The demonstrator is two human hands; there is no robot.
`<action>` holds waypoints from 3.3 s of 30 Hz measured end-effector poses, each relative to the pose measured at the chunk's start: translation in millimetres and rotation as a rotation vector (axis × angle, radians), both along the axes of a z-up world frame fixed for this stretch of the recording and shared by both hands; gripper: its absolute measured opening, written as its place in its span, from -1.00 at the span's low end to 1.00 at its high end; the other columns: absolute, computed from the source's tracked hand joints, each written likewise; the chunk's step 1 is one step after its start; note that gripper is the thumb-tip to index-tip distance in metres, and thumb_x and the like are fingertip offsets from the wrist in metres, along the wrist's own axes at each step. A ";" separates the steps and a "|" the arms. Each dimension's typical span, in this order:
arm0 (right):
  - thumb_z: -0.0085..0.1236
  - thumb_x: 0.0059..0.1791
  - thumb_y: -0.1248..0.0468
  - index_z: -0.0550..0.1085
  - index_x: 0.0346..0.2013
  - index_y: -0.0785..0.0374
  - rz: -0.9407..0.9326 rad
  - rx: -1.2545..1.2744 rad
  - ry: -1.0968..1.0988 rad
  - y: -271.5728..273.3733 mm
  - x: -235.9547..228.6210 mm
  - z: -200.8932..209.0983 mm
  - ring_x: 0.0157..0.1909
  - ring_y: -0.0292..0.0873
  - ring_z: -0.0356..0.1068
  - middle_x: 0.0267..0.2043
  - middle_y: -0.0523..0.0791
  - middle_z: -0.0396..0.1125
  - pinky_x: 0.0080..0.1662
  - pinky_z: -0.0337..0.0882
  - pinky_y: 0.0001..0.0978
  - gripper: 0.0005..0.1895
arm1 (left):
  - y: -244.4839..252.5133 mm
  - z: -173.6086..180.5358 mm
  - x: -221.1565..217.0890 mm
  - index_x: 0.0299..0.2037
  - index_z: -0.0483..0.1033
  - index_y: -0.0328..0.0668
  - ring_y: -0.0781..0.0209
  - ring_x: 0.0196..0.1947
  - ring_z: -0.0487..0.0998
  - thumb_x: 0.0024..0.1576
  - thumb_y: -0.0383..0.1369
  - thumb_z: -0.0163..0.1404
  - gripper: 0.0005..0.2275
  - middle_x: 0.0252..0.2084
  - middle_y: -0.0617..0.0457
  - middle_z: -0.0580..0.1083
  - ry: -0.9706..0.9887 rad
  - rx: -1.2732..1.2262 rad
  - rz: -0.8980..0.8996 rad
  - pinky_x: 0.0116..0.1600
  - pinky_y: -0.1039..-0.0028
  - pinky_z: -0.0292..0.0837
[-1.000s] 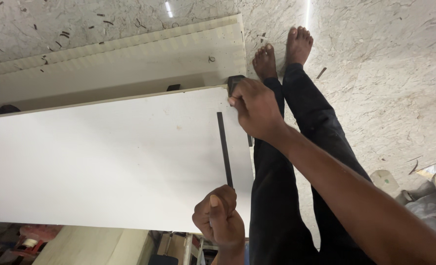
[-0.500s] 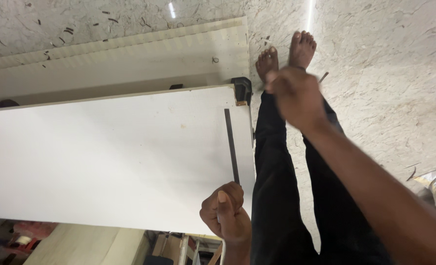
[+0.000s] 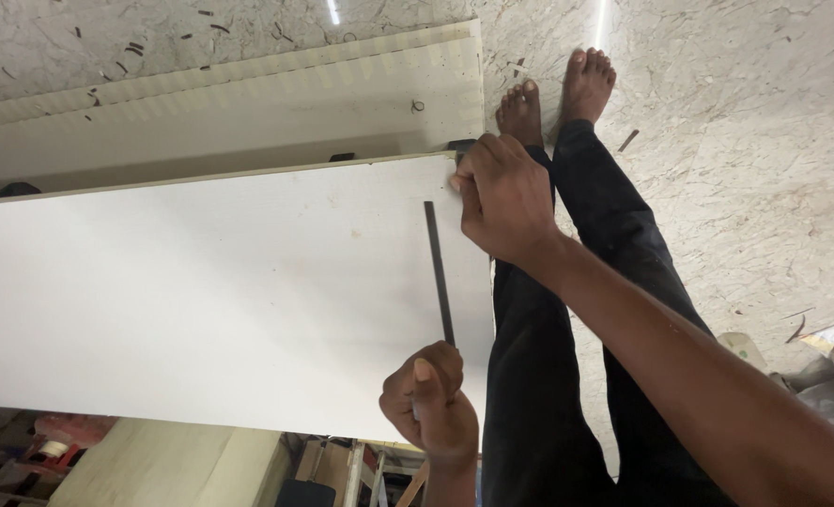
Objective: The person uses a metal straight edge and a utility knife to score and cut a white sheet material resting on a black stool. They repeatedly score the edge and then snap off a section of the sheet.
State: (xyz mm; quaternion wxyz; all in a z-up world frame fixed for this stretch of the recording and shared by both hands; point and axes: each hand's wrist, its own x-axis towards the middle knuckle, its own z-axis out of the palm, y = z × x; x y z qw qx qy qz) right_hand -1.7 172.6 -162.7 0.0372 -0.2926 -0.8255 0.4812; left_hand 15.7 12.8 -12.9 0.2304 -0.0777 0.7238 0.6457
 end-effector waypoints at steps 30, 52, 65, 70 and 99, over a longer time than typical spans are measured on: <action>-0.06 0.14 0.44 0.38 -0.24 0.34 -0.431 -0.272 0.073 -32.7 36.3 78.3 -0.14 -0.15 0.43 -0.13 0.01 0.39 -0.11 0.42 -0.34 -0.92 | 25.4 -33.4 -16.5 -0.69 0.13 -0.20 0.40 -0.72 0.01 0.25 -0.44 -0.19 -0.62 -0.75 0.15 0.10 0.227 -0.137 -0.307 -0.54 0.50 -0.20; 0.17 -0.22 0.37 0.24 -0.87 0.22 0.562 -0.282 0.242 -24.6 -34.1 13.4 -0.75 -0.09 0.18 -0.80 -0.13 0.13 -0.60 0.17 -0.21 -0.62 | 26.8 -39.7 3.5 -0.70 0.14 -0.20 0.43 -0.75 0.06 0.21 -0.42 -0.22 -0.64 -0.76 0.13 0.17 0.218 -0.288 -0.148 -0.57 0.50 -0.20; 0.15 -0.17 0.36 0.27 -0.81 0.16 0.549 -0.201 0.355 -8.5 -41.4 30.8 -0.72 -0.17 0.20 -0.77 -0.15 0.17 -0.57 0.23 -0.28 -0.65 | 39.9 -26.6 -19.6 -0.63 0.17 -0.28 0.32 -0.69 0.15 0.19 -0.43 -0.15 -0.69 -0.70 0.05 0.18 0.232 -0.180 -0.323 -0.52 0.43 -0.05; 0.18 -0.16 0.37 0.25 -0.86 0.18 0.543 -0.157 0.243 -13.1 -42.1 38.2 -0.79 -0.16 0.15 -0.83 -0.15 0.14 -0.63 0.20 -0.27 -0.59 | 37.4 -24.7 -18.6 -0.66 0.16 -0.26 0.33 -0.71 0.12 0.18 -0.42 -0.16 -0.68 -0.73 0.08 0.18 0.162 -0.180 -0.318 -0.53 0.44 -0.07; 0.19 -0.20 0.38 0.21 -0.85 0.18 0.419 -0.230 0.351 -16.8 -57.0 28.3 -0.80 -0.16 0.10 -0.83 -0.15 0.10 -0.64 0.10 -0.25 -0.60 | 26.5 -39.7 -34.3 -0.65 0.16 -0.21 0.38 -0.71 0.13 0.23 -0.40 -0.20 -0.66 -0.71 0.12 0.20 0.186 -0.168 -0.285 -0.55 0.51 -0.07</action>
